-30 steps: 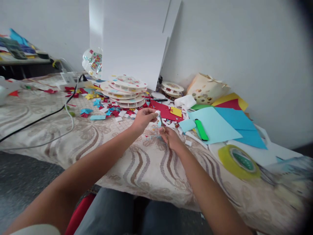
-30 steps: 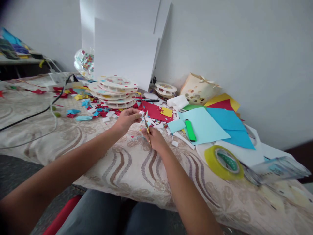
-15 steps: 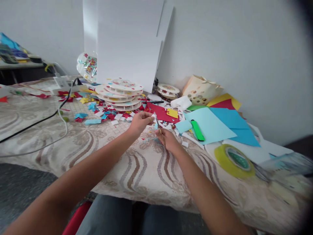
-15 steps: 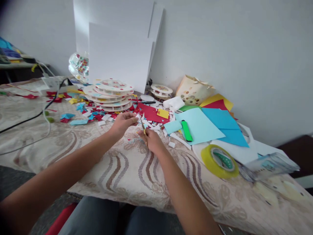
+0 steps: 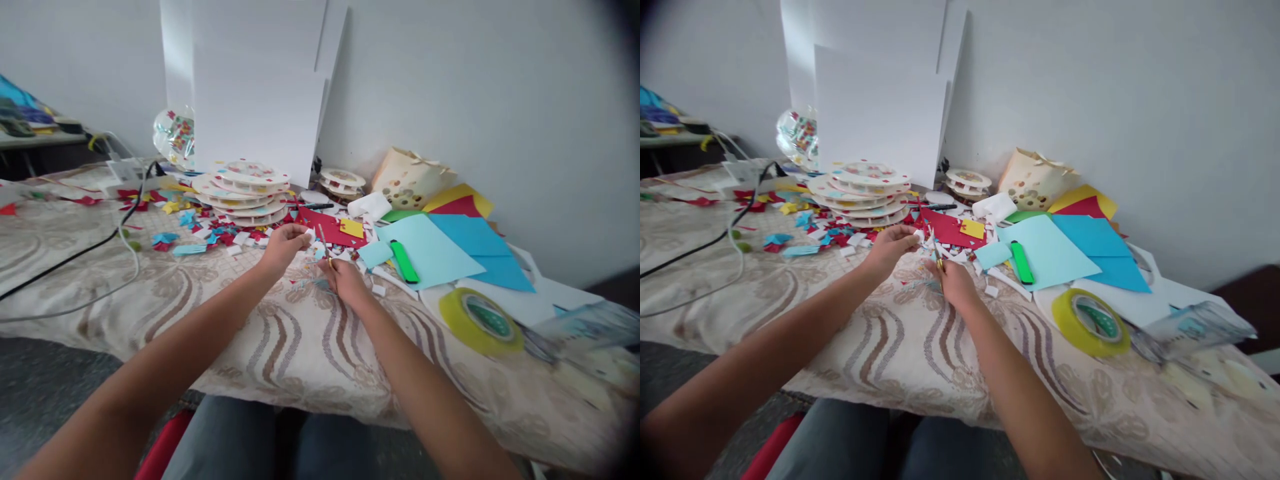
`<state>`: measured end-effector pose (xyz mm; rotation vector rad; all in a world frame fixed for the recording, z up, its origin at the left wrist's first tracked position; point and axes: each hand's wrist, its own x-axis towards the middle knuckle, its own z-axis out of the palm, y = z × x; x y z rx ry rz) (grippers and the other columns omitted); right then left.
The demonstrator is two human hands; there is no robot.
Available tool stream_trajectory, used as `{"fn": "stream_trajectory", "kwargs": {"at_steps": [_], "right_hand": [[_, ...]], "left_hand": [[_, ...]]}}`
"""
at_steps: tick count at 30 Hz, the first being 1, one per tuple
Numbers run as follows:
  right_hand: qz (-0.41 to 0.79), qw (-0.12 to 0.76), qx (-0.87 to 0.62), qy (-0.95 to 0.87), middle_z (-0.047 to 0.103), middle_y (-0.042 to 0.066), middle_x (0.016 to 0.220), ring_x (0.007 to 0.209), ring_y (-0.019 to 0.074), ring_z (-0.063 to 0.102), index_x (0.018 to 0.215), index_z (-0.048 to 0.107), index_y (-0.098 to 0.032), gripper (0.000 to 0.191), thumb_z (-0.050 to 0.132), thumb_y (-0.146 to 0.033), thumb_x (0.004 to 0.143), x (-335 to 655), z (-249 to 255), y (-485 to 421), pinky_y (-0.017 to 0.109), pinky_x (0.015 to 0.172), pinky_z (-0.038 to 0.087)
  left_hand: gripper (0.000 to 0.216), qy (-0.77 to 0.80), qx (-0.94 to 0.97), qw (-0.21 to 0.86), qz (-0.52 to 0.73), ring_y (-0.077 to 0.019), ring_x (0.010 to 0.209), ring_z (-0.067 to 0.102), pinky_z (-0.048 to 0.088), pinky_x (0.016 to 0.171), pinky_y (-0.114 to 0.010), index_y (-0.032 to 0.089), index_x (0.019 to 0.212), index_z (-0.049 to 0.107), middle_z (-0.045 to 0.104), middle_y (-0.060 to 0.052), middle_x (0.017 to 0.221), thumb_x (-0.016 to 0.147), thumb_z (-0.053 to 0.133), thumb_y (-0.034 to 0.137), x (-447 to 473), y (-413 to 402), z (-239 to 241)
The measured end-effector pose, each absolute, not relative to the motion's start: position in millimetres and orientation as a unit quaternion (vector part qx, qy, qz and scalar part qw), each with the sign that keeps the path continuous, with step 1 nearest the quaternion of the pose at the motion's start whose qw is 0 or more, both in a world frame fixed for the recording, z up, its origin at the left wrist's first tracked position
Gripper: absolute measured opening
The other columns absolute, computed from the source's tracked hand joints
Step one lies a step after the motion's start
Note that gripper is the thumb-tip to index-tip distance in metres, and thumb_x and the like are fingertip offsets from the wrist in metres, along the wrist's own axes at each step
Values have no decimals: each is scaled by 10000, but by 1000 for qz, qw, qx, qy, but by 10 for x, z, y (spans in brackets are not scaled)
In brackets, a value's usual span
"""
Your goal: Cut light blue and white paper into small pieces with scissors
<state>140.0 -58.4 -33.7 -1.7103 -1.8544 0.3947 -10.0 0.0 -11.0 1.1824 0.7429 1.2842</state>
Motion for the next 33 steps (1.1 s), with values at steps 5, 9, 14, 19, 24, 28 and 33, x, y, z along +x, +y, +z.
{"fn": "stream_trajectory", "kwargs": {"at_steps": [5, 9, 14, 19, 24, 28, 33], "right_hand": [[222, 322, -628, -673, 426, -8, 463, 474, 124, 412, 540, 374, -192, 573, 247, -693, 787, 1417, -370, -566, 232, 473, 261], [247, 326, -585, -700, 340, -30, 459, 441, 103, 335, 556, 308, -195, 577, 104, -664, 824, 1407, -313, -597, 236, 449, 229], [225, 314, -556, -736, 343, -27, 491, 476, 103, 334, 576, 343, -185, 557, 149, -634, 843, 1391, -254, -634, 242, 468, 236], [225, 313, -552, -739, 346, -17, 501, 522, 124, 358, 601, 360, -194, 544, 179, -656, 825, 1377, -260, -635, 245, 490, 259], [231, 309, -555, -737, 347, -22, 524, 538, 123, 345, 608, 337, -194, 549, 174, -677, 811, 1384, -241, -651, 243, 507, 253], [244, 294, -578, -721, 337, -26, 515, 519, 114, 332, 583, 310, -191, 552, 166, -670, 817, 1398, -221, -672, 240, 497, 231], [237, 297, -557, -738, 325, -30, 536, 526, 109, 328, 589, 292, -191, 528, 178, -645, 833, 1390, -197, -695, 237, 497, 221]], "left_hand": [[159, 319, 522, 591, 525, -104, 649, 607, 415, 630, -235, 143, 753, 494, 612, -1, 685, 673, 611, 213, -93, 21, -113], [157, 330, 551, 573, 509, -125, 711, 621, 402, 628, -232, 152, 774, 459, 621, -16, 722, 720, 580, 235, -76, 14, -119], [163, 332, 631, 451, 537, -91, 623, 533, 394, 613, -231, 153, 766, 480, 559, 7, 668, 731, 570, 285, -77, 59, -182], [172, 339, 678, 341, 556, -92, 687, 495, 406, 640, -224, 164, 796, 507, 536, 0, 778, 690, 595, 266, -111, 58, -191], [227, 353, 721, 247, 543, -129, 812, 528, 426, 695, -242, 172, 892, 538, 575, -34, 901, 675, 590, 216, -146, -8, -126], [322, 334, 771, 175, 513, -144, 855, 543, 436, 742, -268, 175, 1040, 543, 601, -60, 957, 719, 535, 172, -162, -29, -102], [330, 300, 801, 115, 504, -163, 943, 528, 449, 785, -297, 173, 1080, 560, 570, -93, 1035, 767, 458, 137, -174, 12, -138]]}}
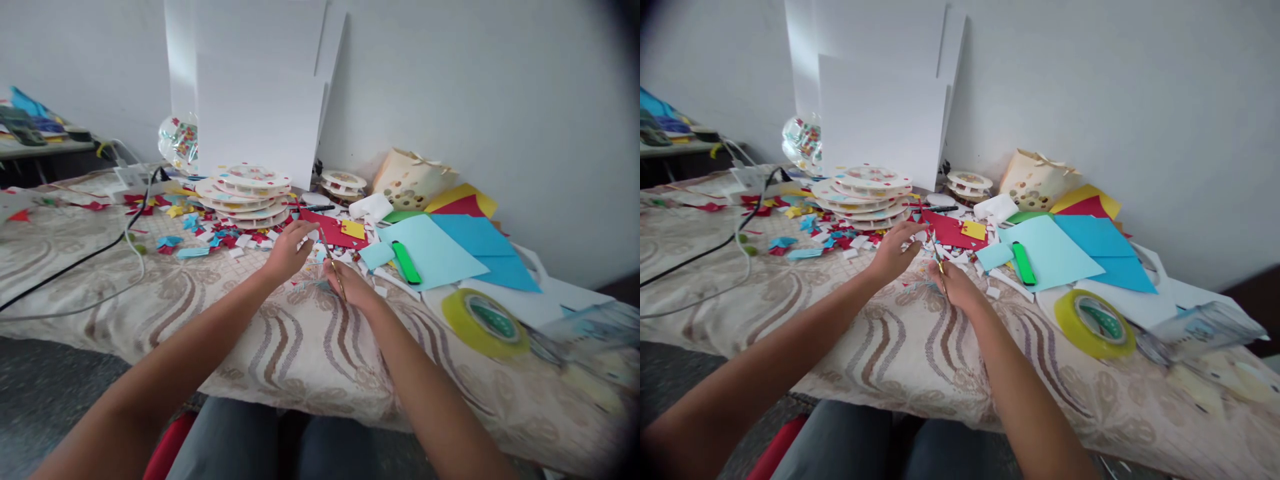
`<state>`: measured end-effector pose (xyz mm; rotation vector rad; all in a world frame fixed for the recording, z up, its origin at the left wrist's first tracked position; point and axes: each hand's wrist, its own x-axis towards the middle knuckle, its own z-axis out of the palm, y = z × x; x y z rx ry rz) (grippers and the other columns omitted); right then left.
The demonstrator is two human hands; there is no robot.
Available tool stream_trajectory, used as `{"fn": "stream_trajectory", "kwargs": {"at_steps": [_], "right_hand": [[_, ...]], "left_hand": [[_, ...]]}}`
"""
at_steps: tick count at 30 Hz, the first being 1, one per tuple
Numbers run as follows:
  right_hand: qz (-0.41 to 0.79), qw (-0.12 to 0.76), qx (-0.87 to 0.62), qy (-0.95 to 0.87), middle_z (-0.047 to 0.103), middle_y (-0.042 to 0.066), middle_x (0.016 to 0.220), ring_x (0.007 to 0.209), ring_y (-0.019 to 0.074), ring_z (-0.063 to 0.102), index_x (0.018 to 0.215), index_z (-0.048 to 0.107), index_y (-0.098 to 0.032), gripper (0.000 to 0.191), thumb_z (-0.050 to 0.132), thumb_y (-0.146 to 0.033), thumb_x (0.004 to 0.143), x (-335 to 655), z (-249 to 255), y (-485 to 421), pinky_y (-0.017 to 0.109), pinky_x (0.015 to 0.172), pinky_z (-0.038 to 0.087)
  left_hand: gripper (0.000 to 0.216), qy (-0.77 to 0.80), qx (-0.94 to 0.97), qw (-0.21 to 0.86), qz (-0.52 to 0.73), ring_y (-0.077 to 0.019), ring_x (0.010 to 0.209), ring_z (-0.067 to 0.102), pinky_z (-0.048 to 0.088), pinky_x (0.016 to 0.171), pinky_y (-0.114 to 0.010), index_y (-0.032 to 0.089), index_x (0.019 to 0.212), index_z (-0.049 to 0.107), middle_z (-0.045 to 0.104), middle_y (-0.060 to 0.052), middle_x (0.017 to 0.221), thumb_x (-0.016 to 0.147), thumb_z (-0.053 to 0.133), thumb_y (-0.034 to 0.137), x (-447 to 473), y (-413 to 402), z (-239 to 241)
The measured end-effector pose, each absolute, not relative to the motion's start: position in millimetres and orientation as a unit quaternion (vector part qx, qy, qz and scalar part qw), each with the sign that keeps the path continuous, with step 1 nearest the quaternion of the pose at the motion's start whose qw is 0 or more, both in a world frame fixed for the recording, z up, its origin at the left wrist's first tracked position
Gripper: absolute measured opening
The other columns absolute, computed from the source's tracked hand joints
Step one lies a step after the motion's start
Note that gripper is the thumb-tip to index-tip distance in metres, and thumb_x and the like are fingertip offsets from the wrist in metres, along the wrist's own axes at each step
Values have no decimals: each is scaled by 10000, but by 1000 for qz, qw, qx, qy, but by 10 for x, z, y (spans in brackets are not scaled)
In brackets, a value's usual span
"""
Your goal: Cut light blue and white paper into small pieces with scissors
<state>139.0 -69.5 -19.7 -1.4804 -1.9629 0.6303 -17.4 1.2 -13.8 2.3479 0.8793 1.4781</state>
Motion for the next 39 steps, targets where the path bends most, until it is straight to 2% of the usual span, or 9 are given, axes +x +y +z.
{"fn": "stream_trajectory", "kwargs": {"at_steps": [5, 8, 12, 17, 21, 28, 32, 39], "right_hand": [[256, 308, -563, -723, 367, -30, 501, 494, 108, 362, 574, 326, -190, 530, 201, -632, 838, 1402, -234, -685, 232, 488, 245], [237, 317, -580, -712, 430, -25, 495, 482, 113, 401, 600, 393, -188, 508, 289, -634, 819, 1427, -282, -666, 226, 478, 263], [236, 318, -578, -714, 471, -17, 477, 450, 113, 436, 603, 437, -183, 491, 357, -626, 801, 1445, -309, -669, 223, 461, 287], [346, 325, -541, -695, 449, -15, 408, 382, 106, 435, 557, 428, -180, 559, 311, -680, 780, 1384, -269, -719, 222, 418, 325], [434, 317, -492, -685, 417, -32, 367, 335, 94, 418, 582, 423, -176, 581, 304, -720, 750, 1325, -255, -738, 209, 383, 330], [450, 363, -494, -649, 398, -47, 361, 312, 79, 401, 585, 424, -173, 601, 305, -747, 722, 1316, -273, -734, 198, 365, 339], [460, 345, -496, -651, 396, -47, 357, 308, 82, 401, 588, 422, -172, 591, 319, -738, 726, 1310, -262, -745, 203, 362, 337], [477, 352, -491, -638, 395, -49, 359, 310, 84, 395, 592, 424, -172, 592, 331, -745, 713, 1294, -239, -765, 212, 367, 352]], "left_hand": [[273, 289, 802, 67, 518, -178, 940, 523, 432, 839, -337, 171, 1024, 573, 573, -87, 966, 766, 486, 148, -202, 35, -142], [221, 313, 785, 43, 533, -178, 905, 523, 429, 828, -329, 173, 959, 571, 578, -75, 927, 743, 525, 153, -222, 36, -127], [206, 333, 772, 71, 537, -152, 819, 527, 440, 770, -286, 180, 939, 564, 574, -57, 900, 740, 516, 153, -232, 37, -114], [283, 330, 766, 80, 546, -123, 726, 518, 445, 706, -251, 179, 1011, 576, 552, -44, 841, 759, 460, 126, -231, 29, -95], [331, 312, 776, 50, 546, -142, 795, 529, 439, 763, -274, 155, 1067, 575, 569, -70, 872, 782, 414, 113, -227, 26, -102], [322, 305, 778, 86, 542, -133, 777, 538, 449, 736, -259, 161, 1090, 574, 584, -75, 885, 803, 433, 196, -211, 21, -120], [289, 329, 764, 107, 544, -132, 770, 545, 441, 734, -246, 159, 1023, 607, 602, -66, 860, 798, 434, 213, -218, 3, -97], [288, 368, 746, 151, 535, -131, 746, 564, 439, 713, -245, 153, 1026, 592, 639, -69, 893, 760, 491, 196, -216, -14, -65]]}}
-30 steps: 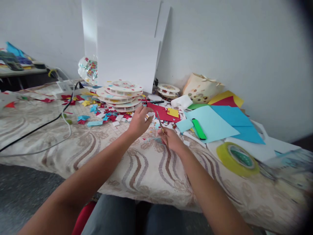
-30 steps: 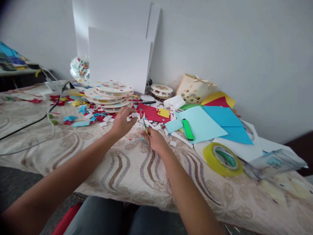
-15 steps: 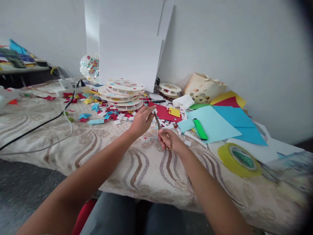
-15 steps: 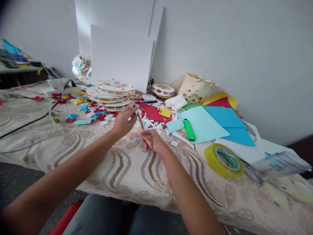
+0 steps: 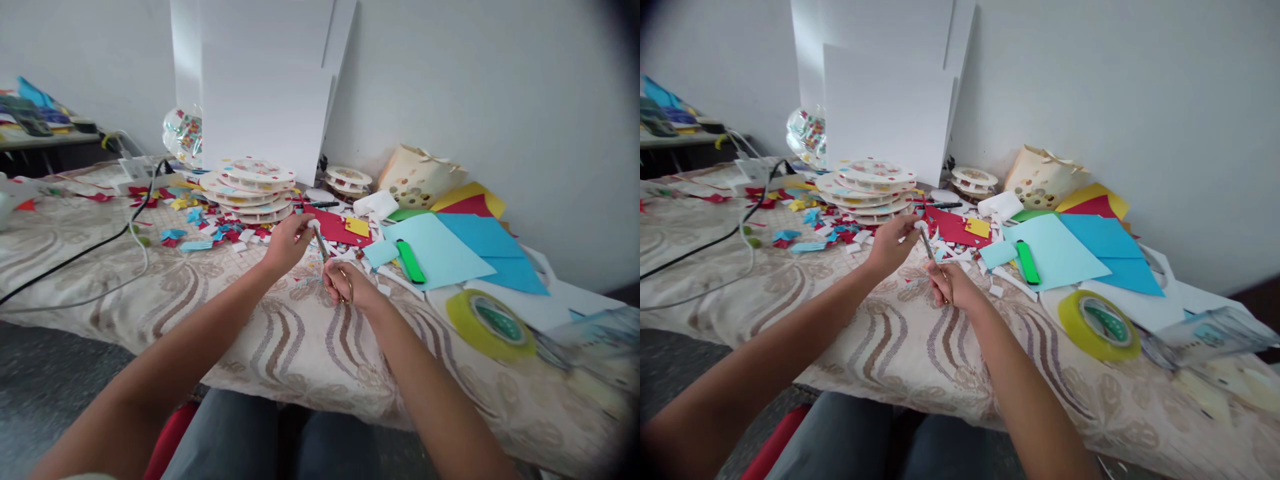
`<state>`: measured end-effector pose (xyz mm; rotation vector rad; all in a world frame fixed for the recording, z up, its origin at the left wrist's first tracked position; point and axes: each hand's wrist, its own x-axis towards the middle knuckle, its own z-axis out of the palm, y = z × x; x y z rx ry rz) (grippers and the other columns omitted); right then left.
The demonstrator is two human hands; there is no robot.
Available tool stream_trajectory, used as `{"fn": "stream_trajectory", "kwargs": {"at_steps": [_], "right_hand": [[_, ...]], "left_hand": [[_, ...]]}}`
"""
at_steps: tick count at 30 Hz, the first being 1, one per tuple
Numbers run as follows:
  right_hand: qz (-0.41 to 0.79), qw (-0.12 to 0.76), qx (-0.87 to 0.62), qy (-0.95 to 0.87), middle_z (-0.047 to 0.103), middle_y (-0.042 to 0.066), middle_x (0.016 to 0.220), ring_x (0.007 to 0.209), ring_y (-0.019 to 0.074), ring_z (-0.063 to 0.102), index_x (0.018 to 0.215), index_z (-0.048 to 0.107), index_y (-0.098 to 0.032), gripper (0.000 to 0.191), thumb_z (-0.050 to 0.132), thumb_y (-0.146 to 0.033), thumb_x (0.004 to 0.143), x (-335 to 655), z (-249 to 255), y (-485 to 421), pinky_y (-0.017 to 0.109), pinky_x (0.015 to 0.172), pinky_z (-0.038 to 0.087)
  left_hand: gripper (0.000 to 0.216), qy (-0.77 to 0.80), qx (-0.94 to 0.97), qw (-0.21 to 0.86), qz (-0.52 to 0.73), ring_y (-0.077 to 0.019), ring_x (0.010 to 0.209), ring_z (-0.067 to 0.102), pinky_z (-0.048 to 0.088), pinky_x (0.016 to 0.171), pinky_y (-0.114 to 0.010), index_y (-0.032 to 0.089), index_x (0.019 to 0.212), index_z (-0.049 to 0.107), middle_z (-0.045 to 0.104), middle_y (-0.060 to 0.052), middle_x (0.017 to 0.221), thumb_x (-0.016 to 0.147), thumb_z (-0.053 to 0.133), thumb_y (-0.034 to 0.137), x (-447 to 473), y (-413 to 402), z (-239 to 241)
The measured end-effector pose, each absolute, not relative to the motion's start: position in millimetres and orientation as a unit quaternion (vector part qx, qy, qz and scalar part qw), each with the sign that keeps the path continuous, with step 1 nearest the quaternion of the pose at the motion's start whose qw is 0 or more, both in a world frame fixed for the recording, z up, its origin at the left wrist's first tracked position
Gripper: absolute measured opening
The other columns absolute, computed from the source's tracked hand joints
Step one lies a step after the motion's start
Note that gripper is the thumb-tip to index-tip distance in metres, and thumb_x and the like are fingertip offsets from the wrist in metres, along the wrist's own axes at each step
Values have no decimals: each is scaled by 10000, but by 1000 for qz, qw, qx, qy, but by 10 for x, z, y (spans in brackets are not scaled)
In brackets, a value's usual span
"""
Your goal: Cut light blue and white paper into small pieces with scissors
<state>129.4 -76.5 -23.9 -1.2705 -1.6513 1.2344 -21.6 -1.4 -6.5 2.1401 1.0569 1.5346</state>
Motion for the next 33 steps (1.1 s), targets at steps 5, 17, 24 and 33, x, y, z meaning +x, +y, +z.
{"fn": "stream_trajectory", "kwargs": {"at_steps": [5, 17, 24, 33], "right_hand": [[517, 356, -474, -617, 386, -53, 367, 317, 72, 387, 590, 422, -169, 600, 328, -749, 710, 1288, -198, -786, 194, 359, 333], [685, 324, -404, -512, 289, -86, 316, 259, 51, 290, 552, 362, -182, 640, 286, -809, 659, 1289, -158, -773, 173, 318, 237], [443, 338, -576, -598, 388, -45, 342, 275, 64, 384, 533, 384, -174, 589, 432, -748, 656, 1240, -263, -786, 176, 315, 298], [501, 374, -536, -567, 377, -56, 352, 279, 55, 370, 549, 401, -168, 600, 401, -756, 666, 1162, -235, -826, 169, 313, 273]], "left_hand": [[271, 371, 749, 157, 526, -132, 743, 571, 447, 718, -253, 162, 1001, 597, 645, -67, 899, 750, 501, 196, -215, -12, -59], [241, 294, 815, 43, 497, -131, 767, 579, 453, 730, -256, 140, 938, 620, 652, -71, 873, 768, 449, 140, -294, 92, -106], [278, 303, 835, -20, 459, -145, 767, 575, 456, 717, -261, 122, 946, 621, 629, -88, 843, 773, 403, 107, -257, 134, -170], [236, 313, 810, 24, 495, -138, 744, 566, 455, 699, -262, 121, 900, 604, 618, -78, 834, 737, 436, 93, -220, 64, -152]]}}
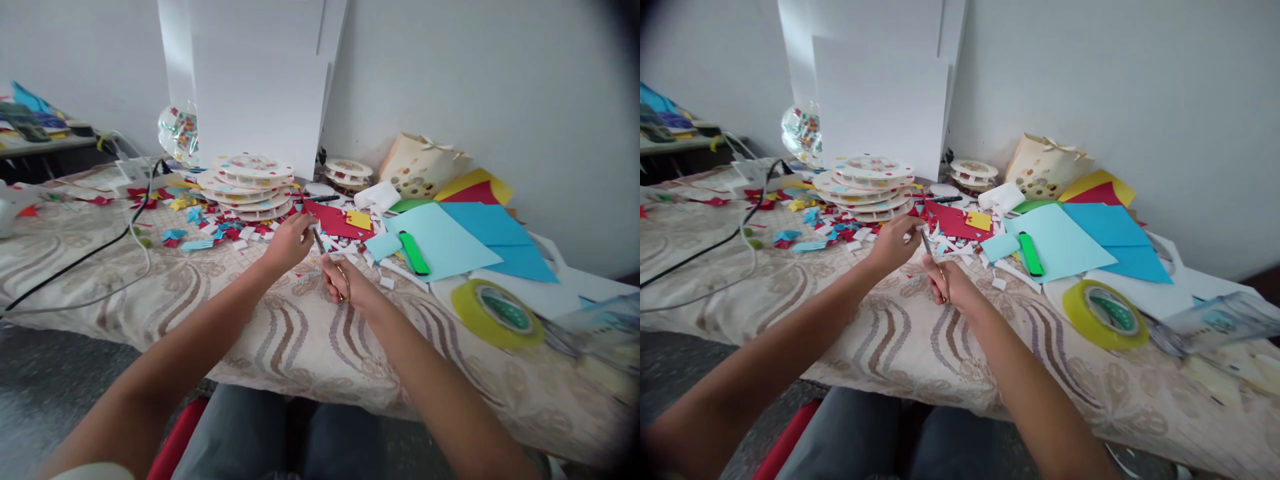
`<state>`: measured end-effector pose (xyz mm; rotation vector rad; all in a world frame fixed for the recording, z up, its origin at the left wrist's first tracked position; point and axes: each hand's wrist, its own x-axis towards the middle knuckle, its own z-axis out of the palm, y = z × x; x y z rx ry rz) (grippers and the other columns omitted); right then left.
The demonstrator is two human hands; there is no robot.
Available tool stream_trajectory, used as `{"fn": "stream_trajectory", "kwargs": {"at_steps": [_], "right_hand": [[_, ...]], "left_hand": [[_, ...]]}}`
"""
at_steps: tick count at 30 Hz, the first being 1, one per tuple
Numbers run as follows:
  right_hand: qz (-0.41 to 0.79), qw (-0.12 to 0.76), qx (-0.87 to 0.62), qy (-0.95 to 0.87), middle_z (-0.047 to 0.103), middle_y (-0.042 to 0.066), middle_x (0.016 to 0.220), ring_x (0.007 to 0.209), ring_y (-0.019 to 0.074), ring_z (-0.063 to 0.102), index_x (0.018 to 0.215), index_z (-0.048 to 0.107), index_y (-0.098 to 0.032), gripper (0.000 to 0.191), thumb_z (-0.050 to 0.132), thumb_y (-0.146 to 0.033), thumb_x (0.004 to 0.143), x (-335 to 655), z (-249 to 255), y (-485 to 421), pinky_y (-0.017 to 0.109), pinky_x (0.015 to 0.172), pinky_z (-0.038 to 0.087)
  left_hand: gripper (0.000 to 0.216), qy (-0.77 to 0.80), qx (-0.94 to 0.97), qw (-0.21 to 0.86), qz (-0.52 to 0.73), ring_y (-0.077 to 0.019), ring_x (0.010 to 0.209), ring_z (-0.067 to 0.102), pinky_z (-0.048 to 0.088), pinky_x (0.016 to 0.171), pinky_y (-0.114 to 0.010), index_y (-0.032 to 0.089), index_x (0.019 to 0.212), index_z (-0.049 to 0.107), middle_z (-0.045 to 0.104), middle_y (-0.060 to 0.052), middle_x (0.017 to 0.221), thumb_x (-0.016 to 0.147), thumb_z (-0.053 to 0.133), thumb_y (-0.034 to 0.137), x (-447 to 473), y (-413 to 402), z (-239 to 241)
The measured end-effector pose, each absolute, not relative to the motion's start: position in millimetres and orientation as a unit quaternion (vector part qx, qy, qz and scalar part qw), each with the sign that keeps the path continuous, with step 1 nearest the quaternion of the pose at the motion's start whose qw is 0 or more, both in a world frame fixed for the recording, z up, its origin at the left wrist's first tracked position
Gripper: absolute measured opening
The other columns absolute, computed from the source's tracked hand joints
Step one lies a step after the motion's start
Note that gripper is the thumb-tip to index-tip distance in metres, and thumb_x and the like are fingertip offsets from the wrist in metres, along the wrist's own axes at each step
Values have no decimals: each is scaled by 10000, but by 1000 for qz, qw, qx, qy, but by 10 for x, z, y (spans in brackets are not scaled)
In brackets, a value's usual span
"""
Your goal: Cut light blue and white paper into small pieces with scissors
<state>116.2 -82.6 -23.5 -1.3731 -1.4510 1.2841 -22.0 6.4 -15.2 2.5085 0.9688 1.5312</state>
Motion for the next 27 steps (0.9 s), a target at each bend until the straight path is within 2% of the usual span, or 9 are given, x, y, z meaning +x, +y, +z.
{"fn": "stream_trajectory", "kwargs": {"at_steps": [2, 7, 9, 11, 15, 19, 23, 27], "right_hand": [[587, 387, -473, -531, 348, -70, 335, 268, 51, 343, 551, 397, -170, 611, 374, -769, 666, 1134, -207, -827, 165, 310, 251], [802, 356, -273, -394, 217, -98, 282, 216, 36, 200, 500, 290, -185, 653, 203, -808, 677, 1104, -166, -821, 151, 282, 173], [841, 352, -212, -351, 178, -107, 278, 205, 33, 142, 498, 267, -188, 659, 141, -808, 681, 1109, -170, -831, 153, 277, 177], [854, 360, -179, -328, 166, -111, 277, 200, 33, 112, 499, 268, -189, 662, 102, -800, 690, 1113, -183, -840, 159, 277, 196], [825, 400, -203, -342, 197, -103, 277, 203, 38, 173, 496, 311, -183, 677, 123, -806, 682, 1079, -192, -841, 161, 289, 210], [728, 442, -341, -398, 276, -82, 285, 229, 54, 284, 502, 367, -179, 669, 262, -825, 639, 1005, -186, -840, 166, 292, 206], [537, 456, -527, -475, 335, -66, 304, 247, 63, 311, 521, 395, -181, 614, 385, -782, 645, 999, -241, -850, 185, 307, 230], [309, 368, -636, -604, 430, -14, 369, 354, 92, 423, 504, 409, -177, 605, 343, -740, 716, 1087, -261, -855, 210, 410, 312]], "left_hand": [[190, 323, 776, 99, 532, -125, 707, 567, 458, 680, -254, 135, 870, 591, 623, -55, 801, 719, 480, 106, -199, 69, -163], [132, 255, 624, 413, 612, -110, 693, 602, 477, 665, -245, 161, 817, 499, 626, -15, 734, 707, 572, 165, -97, 38, -201], [162, 215, 573, 486, 624, -111, 720, 617, 484, 705, -263, 170, 813, 467, 627, -4, 740, 705, 588, 166, -52, -7, -208], [184, 193, 549, 515, 629, -117, 767, 624, 482, 743, -280, 177, 830, 452, 629, -3, 775, 709, 591, 162, -11, -55, -213], [187, 193, 575, 487, 628, -134, 889, 606, 469, 786, -290, 190, 914, 458, 619, -31, 926, 752, 547, 163, 35, -105, -232], [159, 263, 654, 358, 613, -125, 855, 585, 462, 767, -278, 191, 940, 509, 611, -37, 950, 784, 490, 165, -7, -76, -228], [144, 329, 721, 231, 564, -128, 836, 567, 456, 762, -277, 182, 900, 552, 624, -39, 934, 793, 460, 154, -80, -52, -190], [190, 344, 756, 137, 540, -144, 838, 554, 447, 764, -287, 171, 928, 557, 620, -54, 921, 797, 425, 131, -109, -70, -161]]}}
